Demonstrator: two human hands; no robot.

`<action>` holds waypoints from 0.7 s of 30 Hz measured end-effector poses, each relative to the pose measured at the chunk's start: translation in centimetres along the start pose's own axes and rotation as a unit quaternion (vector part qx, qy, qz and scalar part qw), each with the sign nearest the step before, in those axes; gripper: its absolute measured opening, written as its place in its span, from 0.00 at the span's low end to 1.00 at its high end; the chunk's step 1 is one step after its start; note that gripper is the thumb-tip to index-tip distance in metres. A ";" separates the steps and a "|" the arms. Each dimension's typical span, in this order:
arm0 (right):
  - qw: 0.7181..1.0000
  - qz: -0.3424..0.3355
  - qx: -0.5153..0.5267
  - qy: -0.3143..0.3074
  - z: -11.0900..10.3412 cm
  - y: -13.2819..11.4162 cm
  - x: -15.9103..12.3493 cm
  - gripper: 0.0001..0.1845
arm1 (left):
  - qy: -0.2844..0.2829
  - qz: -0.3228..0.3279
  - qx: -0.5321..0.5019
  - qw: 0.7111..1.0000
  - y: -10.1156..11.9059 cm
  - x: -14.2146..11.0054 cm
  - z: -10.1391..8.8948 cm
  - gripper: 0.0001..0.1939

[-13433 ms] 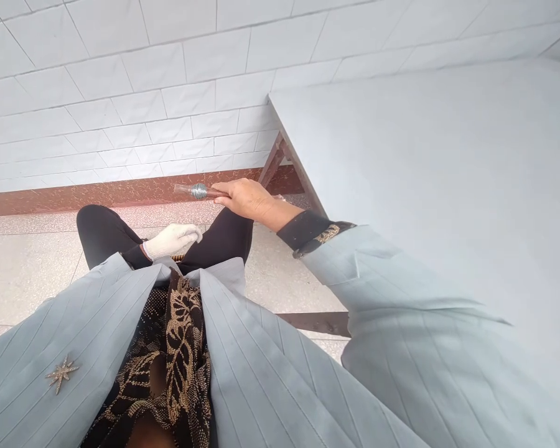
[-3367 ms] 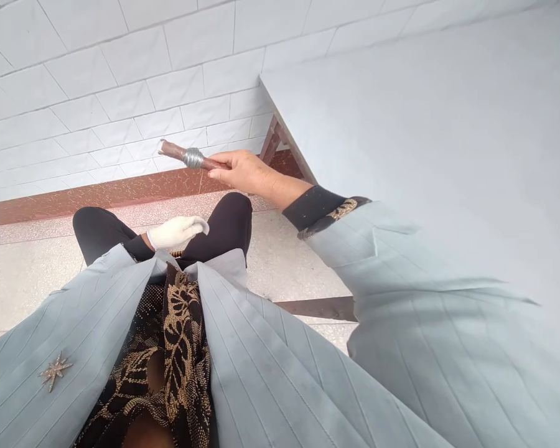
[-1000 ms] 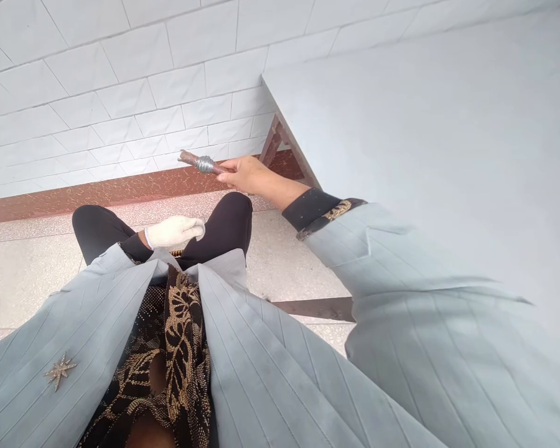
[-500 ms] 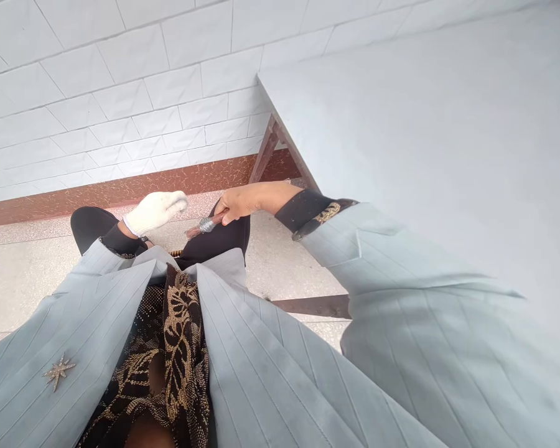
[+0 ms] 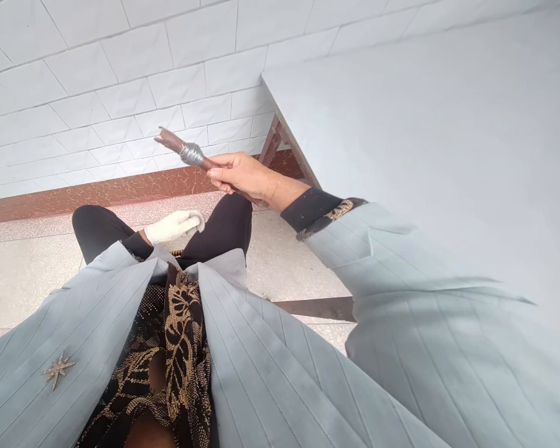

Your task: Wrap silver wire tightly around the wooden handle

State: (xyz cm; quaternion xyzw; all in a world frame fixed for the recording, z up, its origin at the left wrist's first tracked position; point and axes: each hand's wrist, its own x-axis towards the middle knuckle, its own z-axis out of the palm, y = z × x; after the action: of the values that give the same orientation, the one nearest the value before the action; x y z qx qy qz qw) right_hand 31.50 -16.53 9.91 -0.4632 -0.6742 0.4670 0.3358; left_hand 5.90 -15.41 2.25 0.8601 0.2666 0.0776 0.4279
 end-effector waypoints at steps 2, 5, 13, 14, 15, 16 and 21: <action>0.996 0.033 -0.042 0.077 -0.2 0.2 0.3 0.21 | -0.048 -0.003 0.067 0.997 1.2 -0.2 0.6 0.19; 0.966 0.102 -0.213 0.108 -1.0 0.9 0.6 0.17 | -0.062 -0.020 0.197 0.978 3.2 -0.4 0.6 0.19; 0.873 0.138 -0.456 -0.105 -1.3 0.9 0.3 0.22 | 0.077 -0.059 0.342 0.934 5.9 -1.7 -2.8 0.19; 0.877 0.136 -0.437 -0.149 -1.1 0.8 0.3 0.22 | 0.103 -0.066 0.326 0.938 5.8 -1.8 -3.4 0.18; 0.883 0.130 -0.409 -0.190 -0.9 0.6 0.2 0.22 | 0.129 -0.069 0.302 0.942 5.5 -1.9 -3.9 0.17; 0.890 0.121 -0.375 -0.228 -0.8 0.5 0.2 0.22 | 0.155 -0.069 0.272 0.947 5.0 -1.8 -4.4 0.16; 0.905 0.071 -0.262 -0.328 -0.1 -0.6 -0.2 0.19 | 0.225 -0.050 0.079 0.970 0.8 -0.7 -4.9 0.15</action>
State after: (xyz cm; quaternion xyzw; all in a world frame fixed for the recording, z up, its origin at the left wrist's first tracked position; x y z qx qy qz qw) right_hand 31.43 -16.77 10.49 -0.4012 -0.8097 0.4221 -0.0719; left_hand 3.80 -12.73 5.98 0.8371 0.4042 0.2265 0.2908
